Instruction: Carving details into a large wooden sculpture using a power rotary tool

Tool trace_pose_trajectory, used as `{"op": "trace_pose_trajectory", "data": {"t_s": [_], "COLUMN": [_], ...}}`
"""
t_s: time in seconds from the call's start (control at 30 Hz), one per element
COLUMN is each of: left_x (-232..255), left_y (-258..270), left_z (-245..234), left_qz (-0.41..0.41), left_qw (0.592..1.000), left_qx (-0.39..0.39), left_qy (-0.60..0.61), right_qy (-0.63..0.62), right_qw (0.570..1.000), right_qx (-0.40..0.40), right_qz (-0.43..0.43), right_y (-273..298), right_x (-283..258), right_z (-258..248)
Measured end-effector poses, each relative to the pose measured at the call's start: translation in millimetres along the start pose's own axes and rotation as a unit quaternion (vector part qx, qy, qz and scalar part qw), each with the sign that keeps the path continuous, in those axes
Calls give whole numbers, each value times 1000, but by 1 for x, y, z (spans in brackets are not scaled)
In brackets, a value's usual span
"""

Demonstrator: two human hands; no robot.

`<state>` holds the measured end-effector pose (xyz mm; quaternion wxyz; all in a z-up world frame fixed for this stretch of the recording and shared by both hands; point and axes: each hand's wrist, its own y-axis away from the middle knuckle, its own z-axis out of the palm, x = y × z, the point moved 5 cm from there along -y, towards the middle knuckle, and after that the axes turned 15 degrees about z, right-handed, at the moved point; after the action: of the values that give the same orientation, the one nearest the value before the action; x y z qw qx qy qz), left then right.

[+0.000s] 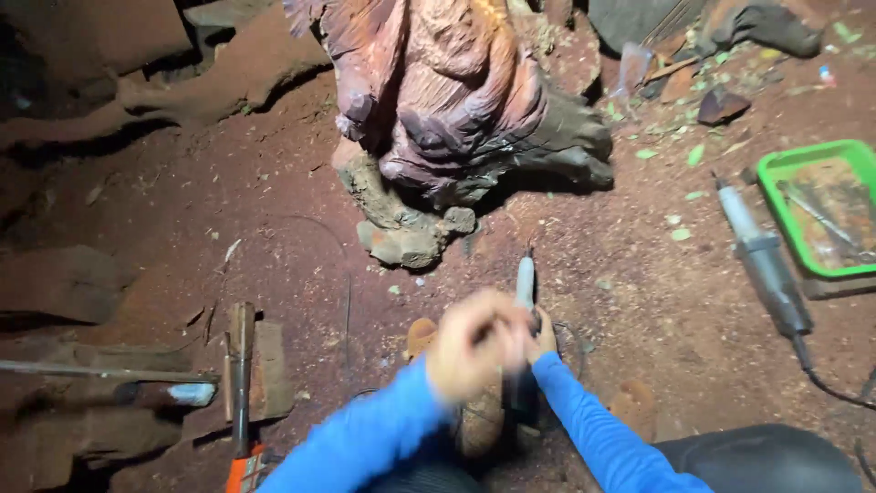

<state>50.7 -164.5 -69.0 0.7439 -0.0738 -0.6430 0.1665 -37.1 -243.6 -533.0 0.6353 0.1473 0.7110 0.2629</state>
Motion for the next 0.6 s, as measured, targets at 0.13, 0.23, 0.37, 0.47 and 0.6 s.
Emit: {"op": "trace_pose_trajectory", "data": {"t_s": [0.13,0.23,0.37,0.47,0.6], "left_x": [-158,-255,-281,-245,-246], "left_y": [-82,-119,-136,-110,-104], "left_z": [-98,-94,-86,-53,-52], "left_qz": [-162,-227,-222,-204,-156], "left_qw": [930,956,961,969,968], "left_qx": [58,68,126,89,153], "left_qy": [-324,-172,-108,-109,122], "right_qy": [-166,-194,-150,-78,-26], "right_qw": [982,964,958,958,950], "right_qx": [-83,-129,-164,-189,-239], "right_qz": [-46,-131,-182,-199,-199], "right_y": [16,42,57,84,104], "right_x": [-75,-122,-157,-173,-182], "right_z": [-17,-32,-53,-61,-66]}}
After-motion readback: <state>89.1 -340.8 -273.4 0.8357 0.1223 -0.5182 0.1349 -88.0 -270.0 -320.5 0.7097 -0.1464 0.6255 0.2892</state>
